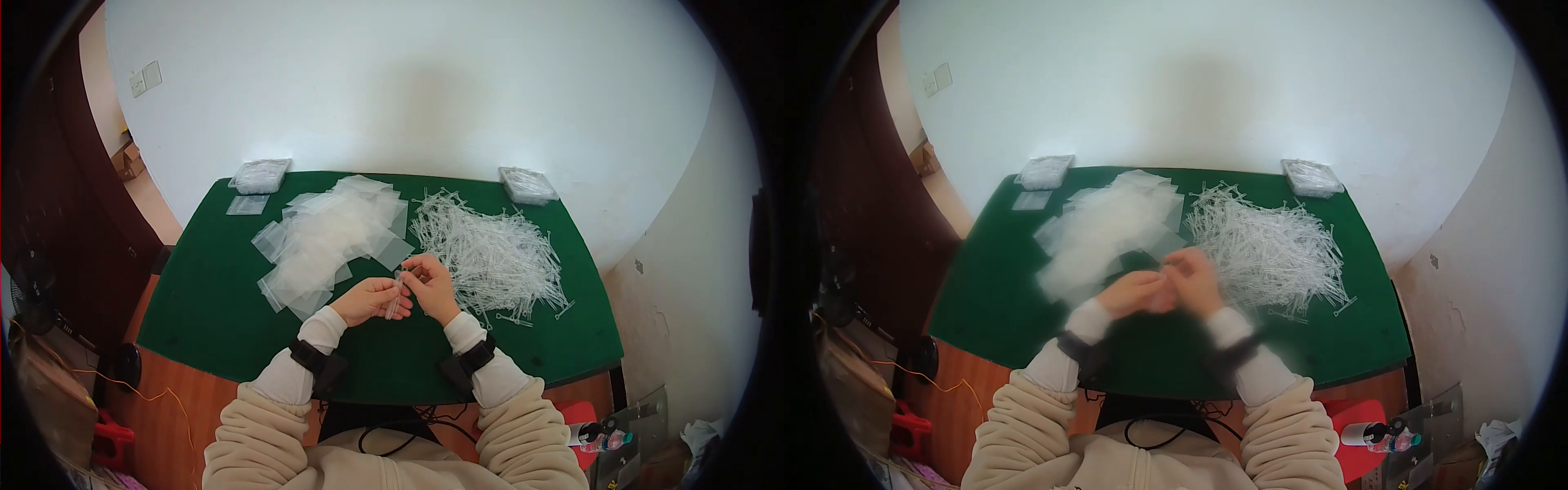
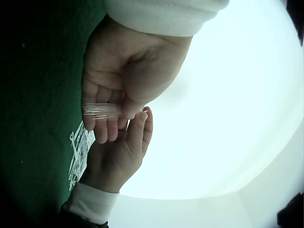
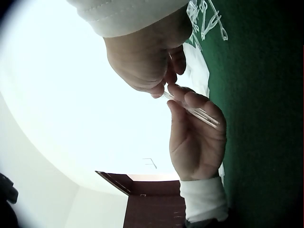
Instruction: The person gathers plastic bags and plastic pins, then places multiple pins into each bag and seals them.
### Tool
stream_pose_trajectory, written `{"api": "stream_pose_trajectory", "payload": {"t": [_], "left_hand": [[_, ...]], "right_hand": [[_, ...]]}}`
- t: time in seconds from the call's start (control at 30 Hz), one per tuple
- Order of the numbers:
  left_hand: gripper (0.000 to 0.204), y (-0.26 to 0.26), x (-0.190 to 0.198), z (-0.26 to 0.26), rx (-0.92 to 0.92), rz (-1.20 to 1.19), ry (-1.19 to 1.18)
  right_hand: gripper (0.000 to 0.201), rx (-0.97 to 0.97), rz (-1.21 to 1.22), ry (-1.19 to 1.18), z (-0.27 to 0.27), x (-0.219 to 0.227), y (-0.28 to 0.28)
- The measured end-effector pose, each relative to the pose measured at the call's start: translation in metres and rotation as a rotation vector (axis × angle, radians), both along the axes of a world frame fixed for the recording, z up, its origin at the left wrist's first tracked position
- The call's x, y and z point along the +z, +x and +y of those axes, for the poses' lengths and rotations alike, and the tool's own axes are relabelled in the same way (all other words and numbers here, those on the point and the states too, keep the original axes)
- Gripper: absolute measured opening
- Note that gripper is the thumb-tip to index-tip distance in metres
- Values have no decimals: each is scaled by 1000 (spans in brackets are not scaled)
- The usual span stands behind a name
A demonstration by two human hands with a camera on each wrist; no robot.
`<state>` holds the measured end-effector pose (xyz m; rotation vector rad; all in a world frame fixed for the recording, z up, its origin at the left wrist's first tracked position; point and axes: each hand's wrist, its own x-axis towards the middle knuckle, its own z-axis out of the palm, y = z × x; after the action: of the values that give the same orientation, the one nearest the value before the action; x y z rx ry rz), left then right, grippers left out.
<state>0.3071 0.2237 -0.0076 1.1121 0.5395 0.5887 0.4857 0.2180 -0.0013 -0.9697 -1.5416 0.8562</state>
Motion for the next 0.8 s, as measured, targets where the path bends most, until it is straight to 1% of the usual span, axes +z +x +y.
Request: {"api": "stream_pose_trajectory", "payload": {"t": [0.07, 0.17, 0.23, 0.33, 0.37, 0.47, 0.5, 0.6, 0.63, 0.73, 0.8], "left_hand": [[25, 0, 0, 1, -17, 3, 37], [24, -1, 1, 1, -12, 36, 104], [24, 0, 8, -2, -9, 52, 137], [23, 2, 17, -10, 70, 127, 257], [23, 2, 16, -9, 69, 127, 257], [23, 2, 10, -5, 76, 194, 374], [23, 1, 7, -3, 77, 194, 374], [21, -1, 6, 0, 42, 266, 491], [21, -1, 5, 0, 41, 265, 491], [23, -1, 6, -2, 64, 269, 459], [23, -2, 4, -2, 63, 258, 435]], "right_hand": [[12, 45, 50, 8, 2, -2, 0], [14, 55, 55, 45, 6, -10, 0], [15, 59, 57, 64, 7, -11, 1], [17, 62, 38, 91, 7, -13, 1], [17, 61, 38, 91, 7, -12, 1], [16, 58, -18, 44, 4, -9, 2], [16, 59, -18, 44, 3, -8, 2], [14, 80, -48, 74, 1, -5, 2], [14, 79, -48, 74, 2, -5, 2], [14, 92, -163, 175, 4, -5, 5], [14, 106, -178, 190, 5, -4, 6]]}}
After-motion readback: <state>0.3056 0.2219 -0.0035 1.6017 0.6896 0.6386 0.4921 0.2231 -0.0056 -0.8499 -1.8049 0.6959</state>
